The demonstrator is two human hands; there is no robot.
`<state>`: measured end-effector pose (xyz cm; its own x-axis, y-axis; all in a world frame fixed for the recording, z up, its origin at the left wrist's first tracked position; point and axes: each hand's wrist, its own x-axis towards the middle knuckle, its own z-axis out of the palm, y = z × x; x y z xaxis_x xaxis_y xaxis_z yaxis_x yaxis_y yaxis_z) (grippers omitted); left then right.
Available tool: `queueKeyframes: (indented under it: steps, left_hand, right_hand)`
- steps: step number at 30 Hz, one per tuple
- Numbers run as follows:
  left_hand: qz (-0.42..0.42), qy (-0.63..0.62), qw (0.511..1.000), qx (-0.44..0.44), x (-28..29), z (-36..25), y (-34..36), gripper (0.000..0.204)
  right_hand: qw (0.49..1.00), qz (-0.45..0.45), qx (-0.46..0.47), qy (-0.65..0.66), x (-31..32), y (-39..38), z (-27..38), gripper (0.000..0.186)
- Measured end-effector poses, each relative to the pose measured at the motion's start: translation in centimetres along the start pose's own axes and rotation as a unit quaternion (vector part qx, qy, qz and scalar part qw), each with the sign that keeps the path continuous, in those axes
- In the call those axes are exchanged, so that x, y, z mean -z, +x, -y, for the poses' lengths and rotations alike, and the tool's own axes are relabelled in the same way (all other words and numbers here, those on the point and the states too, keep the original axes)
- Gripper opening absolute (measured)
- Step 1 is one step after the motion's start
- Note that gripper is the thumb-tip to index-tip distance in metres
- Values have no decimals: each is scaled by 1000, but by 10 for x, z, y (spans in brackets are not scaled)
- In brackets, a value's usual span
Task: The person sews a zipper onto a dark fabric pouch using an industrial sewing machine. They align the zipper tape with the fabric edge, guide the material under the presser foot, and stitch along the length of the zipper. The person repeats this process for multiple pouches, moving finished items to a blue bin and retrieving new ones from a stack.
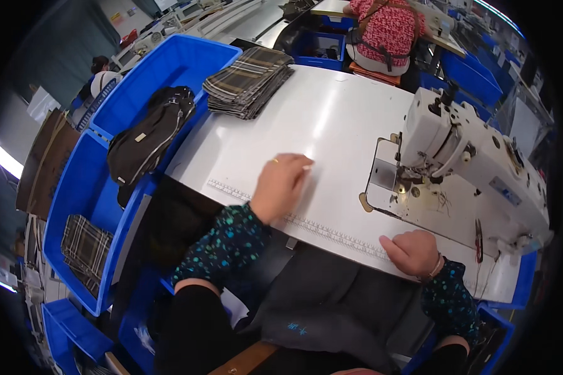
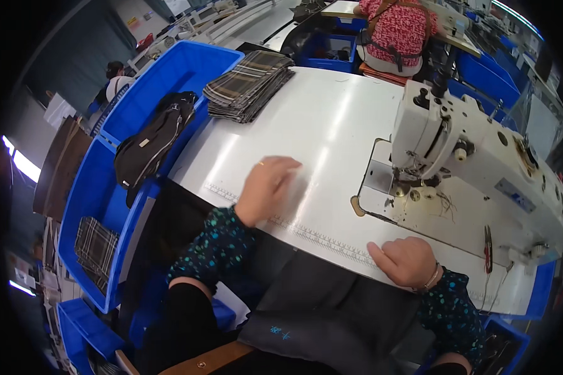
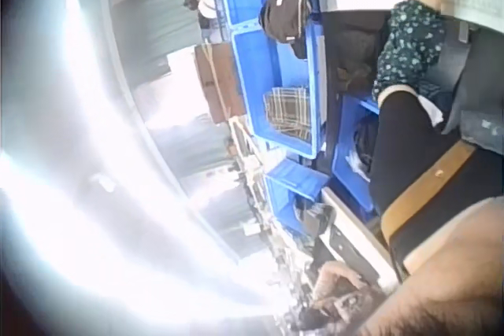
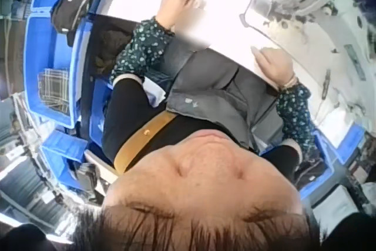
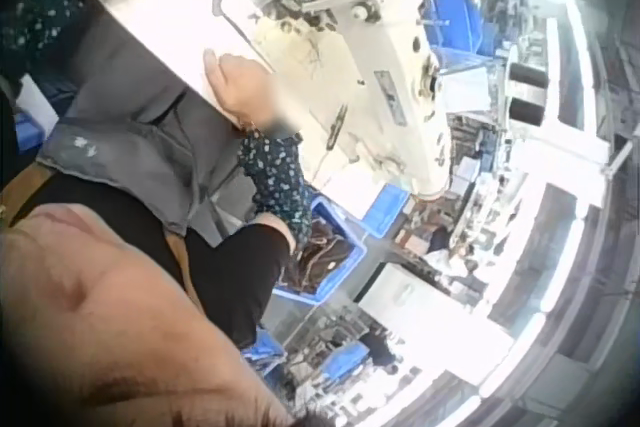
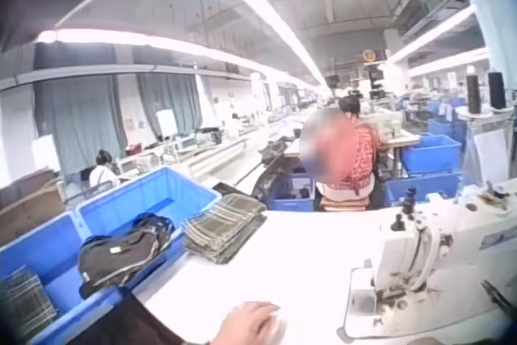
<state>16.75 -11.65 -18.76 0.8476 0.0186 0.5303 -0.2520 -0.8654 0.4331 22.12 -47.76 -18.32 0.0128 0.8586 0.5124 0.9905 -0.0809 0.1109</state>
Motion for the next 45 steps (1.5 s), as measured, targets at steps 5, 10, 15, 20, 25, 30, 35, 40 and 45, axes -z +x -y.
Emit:
queueKeyframes:
  steps: [5,10,15,20,25,30,35,40,45]
  left_hand:
    - [-111,149,980,66,49,124,80,19]
    - [-112,255,947,160,74,213,134,22]
    - [-3,338,902,270,61,228,153,23]
    - [41,343,910,228,74,212,155,26]
    - [266,-29,950,158,26,77,122,38]
    - [356,-358,827,249,-34,-16,42,24]
    - [233,-205,945,101,-6,-6,35,30]
    - [-64,257,954,139,86,88,50,34]
    - [-215,466,804,301,150,181,37,36]
  right_hand:
    - [996,-23,72,53,-34,31,-18,32]
    - [992,-31,74,100,-40,30,-15,30]
    - [991,-39,59,115,-40,24,-16,30]
    - [989,-58,61,122,-44,27,-14,29]
    - [995,-20,20,98,-36,24,-10,33]
    - [987,80,-43,133,-34,48,-2,59]
    - [992,78,-63,83,-42,35,-11,56]
    - [992,35,-111,57,-48,28,-11,48]
    - [993,15,-104,47,-47,34,-10,49]
